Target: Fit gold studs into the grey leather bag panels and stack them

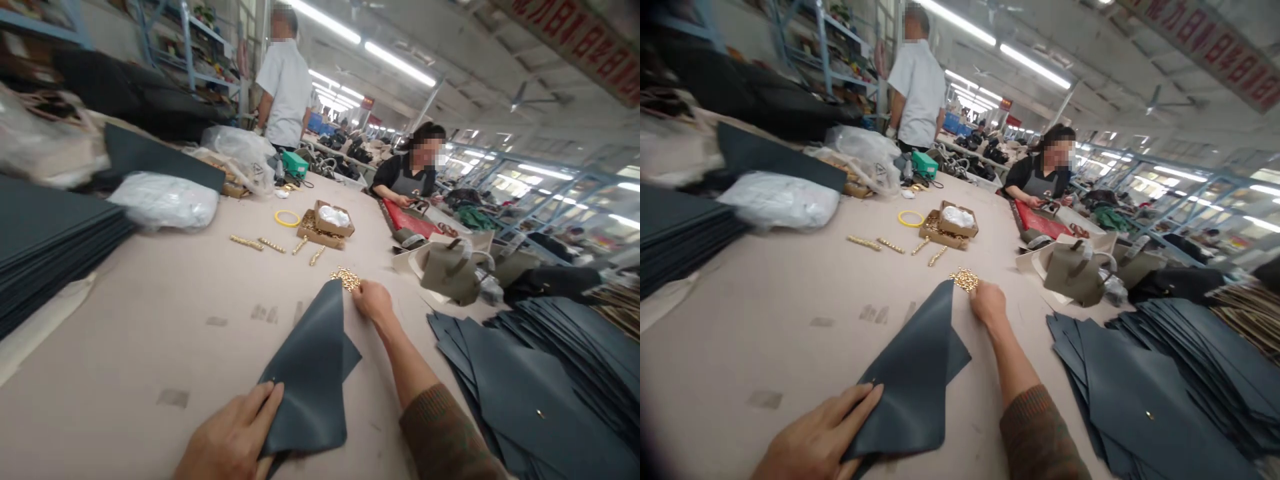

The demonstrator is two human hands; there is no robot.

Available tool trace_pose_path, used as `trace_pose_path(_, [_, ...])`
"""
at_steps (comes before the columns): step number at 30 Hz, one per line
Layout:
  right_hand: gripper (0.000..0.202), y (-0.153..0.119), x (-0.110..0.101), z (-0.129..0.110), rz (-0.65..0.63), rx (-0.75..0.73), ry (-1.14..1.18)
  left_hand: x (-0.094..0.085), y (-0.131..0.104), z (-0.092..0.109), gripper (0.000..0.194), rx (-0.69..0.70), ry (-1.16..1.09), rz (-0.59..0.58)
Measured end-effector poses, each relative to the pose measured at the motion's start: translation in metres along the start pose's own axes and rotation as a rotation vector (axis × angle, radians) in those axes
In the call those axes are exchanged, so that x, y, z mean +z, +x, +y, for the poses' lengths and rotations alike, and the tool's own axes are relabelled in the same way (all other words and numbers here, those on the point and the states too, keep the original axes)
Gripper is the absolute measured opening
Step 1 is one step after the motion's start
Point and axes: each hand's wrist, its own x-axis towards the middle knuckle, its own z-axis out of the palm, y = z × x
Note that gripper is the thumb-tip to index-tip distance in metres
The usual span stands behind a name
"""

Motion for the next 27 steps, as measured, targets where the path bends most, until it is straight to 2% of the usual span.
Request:
trace_pose_path(4, [0.033, -0.031, -0.023, -0.004, 0.017, -0.055, 0.221, -0.012, 0.008, 0.009, 0.06, -0.095, -0.06, -0.061])
trace_pose_path(7, [0.036, -0.074, -0.03, -0.021, 0.026, -0.096, 0.604, -0.02, 0.013, 0.013, 0.06, -0.146, -0.136, -0.158])
trace_pose_path(10, [0.026, -0.116, -0.023, -0.047, -0.118, -0.124, 0.942, -0.028, 0.016, 0.016, 0.061, -0.182, -0.198, -0.24])
trace_pose_path(13, [0.017, -0.142, -0.007, -0.069, -0.382, -0.187, 0.889, -0.033, 0.017, 0.017, 0.058, -0.194, -0.228, -0.269])
trace_pose_path(15, [0.013, -0.149, 0.001, -0.079, -0.488, -0.265, 0.762, -0.034, 0.016, 0.017, 0.053, -0.193, -0.247, -0.271])
trace_pose_path(19, [0.013, -0.149, 0.003, -0.091, -0.496, -0.449, 0.563, -0.033, 0.015, 0.017, 0.047, -0.189, -0.29, -0.257])
trace_pose_path(21, [0.014, -0.148, 0.002, -0.096, -0.49, -0.495, 0.523, -0.033, 0.015, 0.017, 0.046, -0.198, -0.304, -0.25])
trace_pose_path(23, [0.015, -0.146, 0.0, -0.1, -0.503, -0.498, 0.496, -0.034, 0.015, 0.017, 0.047, -0.206, -0.309, -0.256])
trace_pose_path(27, [0.015, -0.143, -0.003, -0.107, -0.568, -0.416, 0.445, -0.034, 0.016, 0.017, 0.048, -0.209, -0.31, -0.274])
